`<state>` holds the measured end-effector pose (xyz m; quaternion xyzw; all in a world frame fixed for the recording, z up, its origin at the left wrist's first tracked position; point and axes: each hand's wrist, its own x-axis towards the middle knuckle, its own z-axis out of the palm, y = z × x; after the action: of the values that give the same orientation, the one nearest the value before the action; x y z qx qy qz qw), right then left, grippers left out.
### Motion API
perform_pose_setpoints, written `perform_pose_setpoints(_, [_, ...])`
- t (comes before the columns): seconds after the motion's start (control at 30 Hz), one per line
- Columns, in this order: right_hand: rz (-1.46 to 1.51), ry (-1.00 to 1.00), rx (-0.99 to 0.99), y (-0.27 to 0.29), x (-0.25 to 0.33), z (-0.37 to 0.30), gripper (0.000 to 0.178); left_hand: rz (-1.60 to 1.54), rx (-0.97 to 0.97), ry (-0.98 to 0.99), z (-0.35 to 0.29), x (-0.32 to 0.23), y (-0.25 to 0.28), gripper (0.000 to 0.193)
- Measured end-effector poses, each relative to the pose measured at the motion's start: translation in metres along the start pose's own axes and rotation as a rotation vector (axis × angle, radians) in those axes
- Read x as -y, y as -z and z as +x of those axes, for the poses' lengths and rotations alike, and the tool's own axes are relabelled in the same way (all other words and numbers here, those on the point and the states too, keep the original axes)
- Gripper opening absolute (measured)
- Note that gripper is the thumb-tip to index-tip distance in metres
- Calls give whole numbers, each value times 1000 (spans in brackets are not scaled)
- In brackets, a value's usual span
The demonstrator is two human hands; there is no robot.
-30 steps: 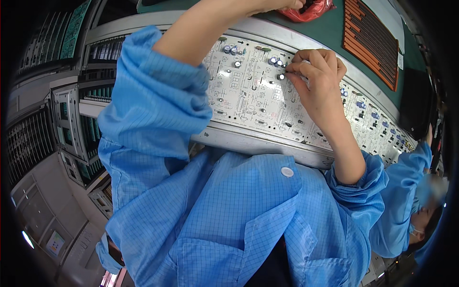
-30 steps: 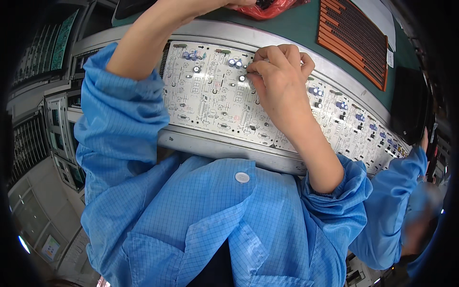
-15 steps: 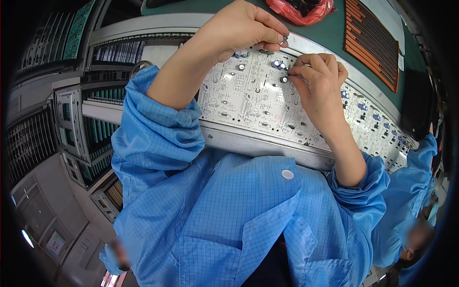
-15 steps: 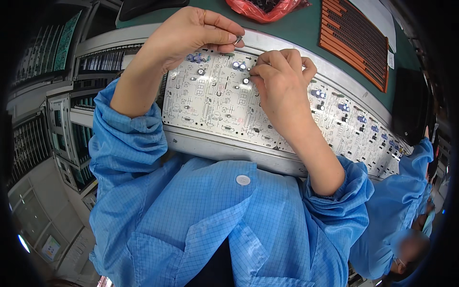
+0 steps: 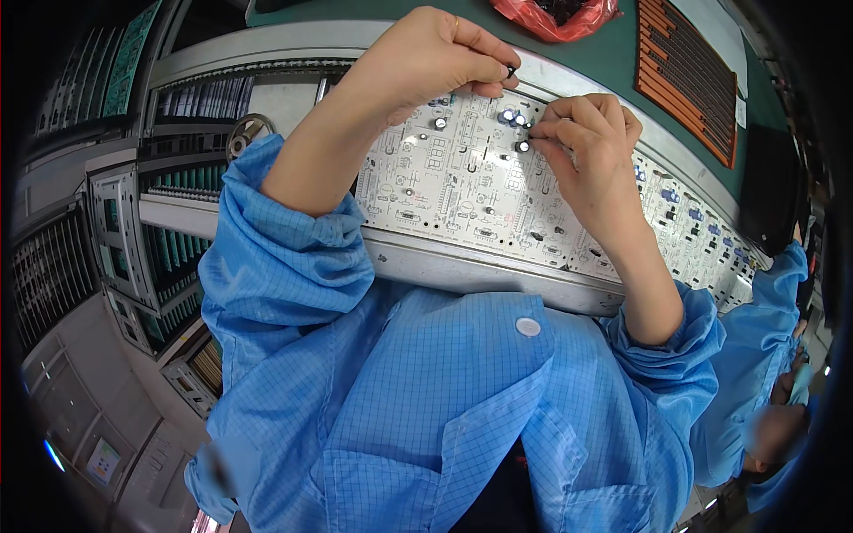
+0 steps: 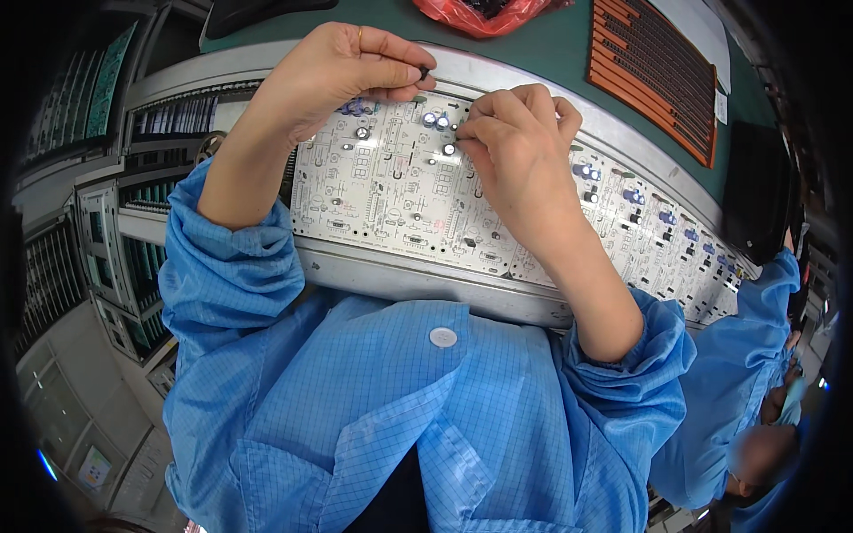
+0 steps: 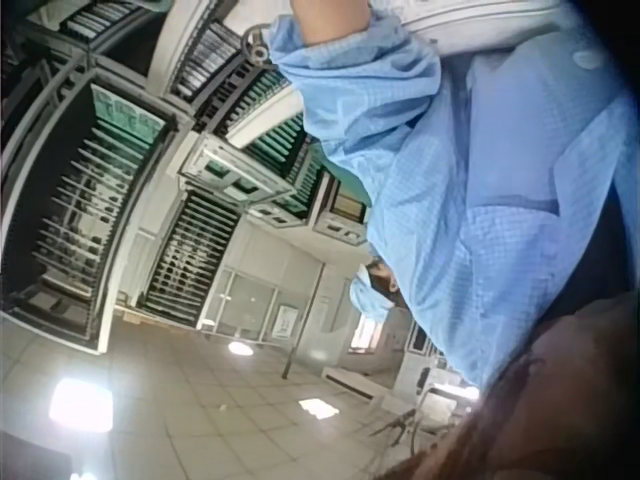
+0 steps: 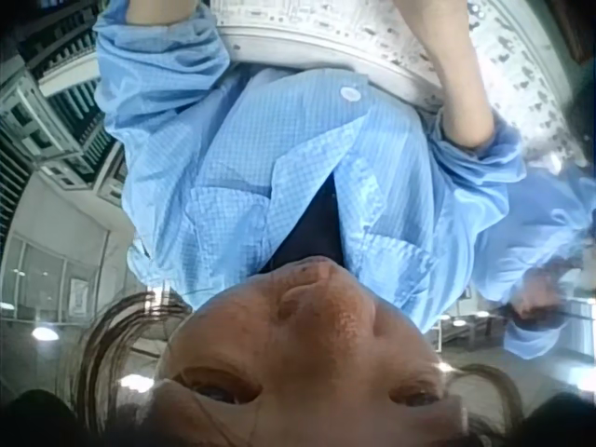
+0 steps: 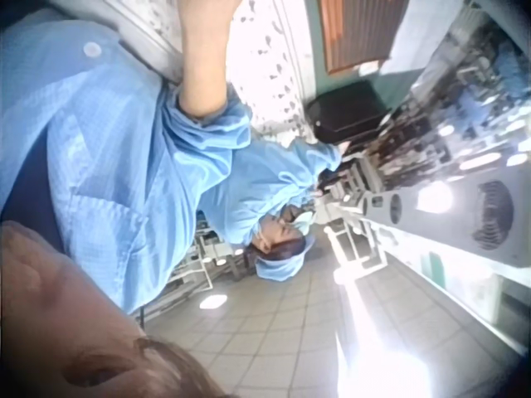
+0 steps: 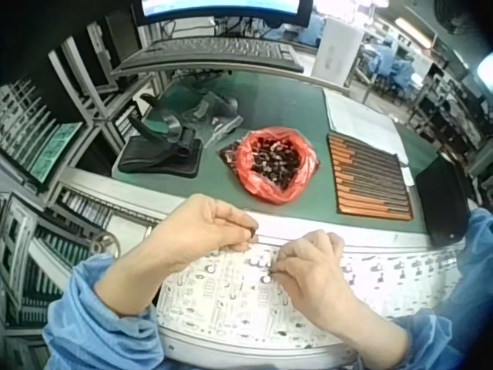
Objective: The recorder is manually placing small electronic components onto a large circuit board on an industrial assembly line.
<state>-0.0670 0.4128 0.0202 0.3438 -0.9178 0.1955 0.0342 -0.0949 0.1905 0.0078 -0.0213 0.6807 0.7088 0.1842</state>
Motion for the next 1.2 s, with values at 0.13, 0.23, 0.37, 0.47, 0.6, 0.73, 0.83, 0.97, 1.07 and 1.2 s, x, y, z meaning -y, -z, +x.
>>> perform_pose_setpoints(0.13, [10, 20, 32, 1, -2, 3, 13, -5, 32, 35, 0, 2, 4, 26])
perform_pose_setpoints(0.23, [-5, 14, 56, 1, -3, 4, 13, -18, 12, 12, 1, 3, 3, 26])
perform_pose_setpoints(0.37, [0, 22, 67, 3, -3, 5, 13, -47, 49, 39, -2, -2, 3, 29])
perform_pose_setpoints(0.47, [-3, 23, 64, 4, -3, 5, 13, -54, 50, 43, -1, -2, 2, 28])
perform_pose_setpoints(0.6, [-8, 5, 79, 5, -1, 5, 12, -76, 43, 56, 0, -1, 1, 28])
perform_pose_setpoints(0.73, [4, -26, 107, 6, -1, 8, 10, -84, 28, 82, -1, -2, 0, 27])
perform_pose_setpoints(0.83, [22, -30, 110, 7, -2, 9, 9, -74, 21, 95, -1, -3, 1, 26])
perform_pose_setpoints(0.97, [8, -38, 95, 6, -1, 9, 8, -60, 24, 97, -1, -3, 1, 26])
perform_pose_setpoints(1.07, [-15, -27, 114, 6, 0, 10, 8, -64, 23, 95, -2, -1, 1, 26])
perform_pose_setpoints(1.2, [-36, -41, 128, 9, 4, 13, 8, -79, 25, 88, -1, -1, 0, 24])
